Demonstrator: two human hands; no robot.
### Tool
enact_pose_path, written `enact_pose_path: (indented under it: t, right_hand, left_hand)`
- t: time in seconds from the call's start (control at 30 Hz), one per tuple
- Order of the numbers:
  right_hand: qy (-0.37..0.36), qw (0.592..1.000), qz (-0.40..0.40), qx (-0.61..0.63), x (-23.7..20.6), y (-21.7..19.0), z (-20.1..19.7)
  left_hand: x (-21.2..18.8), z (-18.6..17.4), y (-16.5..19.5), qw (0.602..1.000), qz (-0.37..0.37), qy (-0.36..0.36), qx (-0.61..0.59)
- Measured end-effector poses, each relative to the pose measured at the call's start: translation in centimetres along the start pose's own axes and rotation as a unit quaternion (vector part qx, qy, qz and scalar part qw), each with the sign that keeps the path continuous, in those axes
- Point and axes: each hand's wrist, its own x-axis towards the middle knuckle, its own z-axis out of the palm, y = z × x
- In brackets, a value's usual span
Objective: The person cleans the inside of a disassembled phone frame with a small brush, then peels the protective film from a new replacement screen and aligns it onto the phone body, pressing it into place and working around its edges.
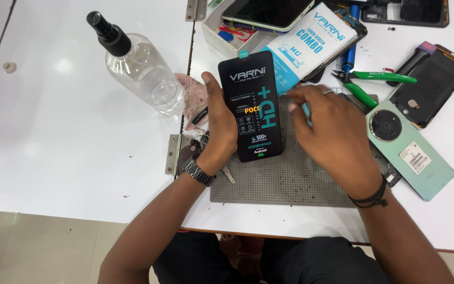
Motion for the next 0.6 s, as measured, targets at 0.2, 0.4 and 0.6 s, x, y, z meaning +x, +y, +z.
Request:
enact_pose_path:
  t: [0.2,0.4,0.6]
  right_hand:
    - [-0.163,0.953,0.128,0.223,0.6,-0.1,2.0]
    - [-0.156,0.891,0.18,0.387,0.5,1.2,3.7]
    - [-0.284,0.876,0.157,0.358,1.2,2.1,1.5]
  left_hand:
    - [-1.1,0.6,0.7,0.999,0.016,-0.019,0.028]
    - [-1.1,0.7,0.7,0.992,-0.044,-0.094,-0.071]
    - [1.7,-0.8,3.9,0.971,0.02,-0.127,0.203]
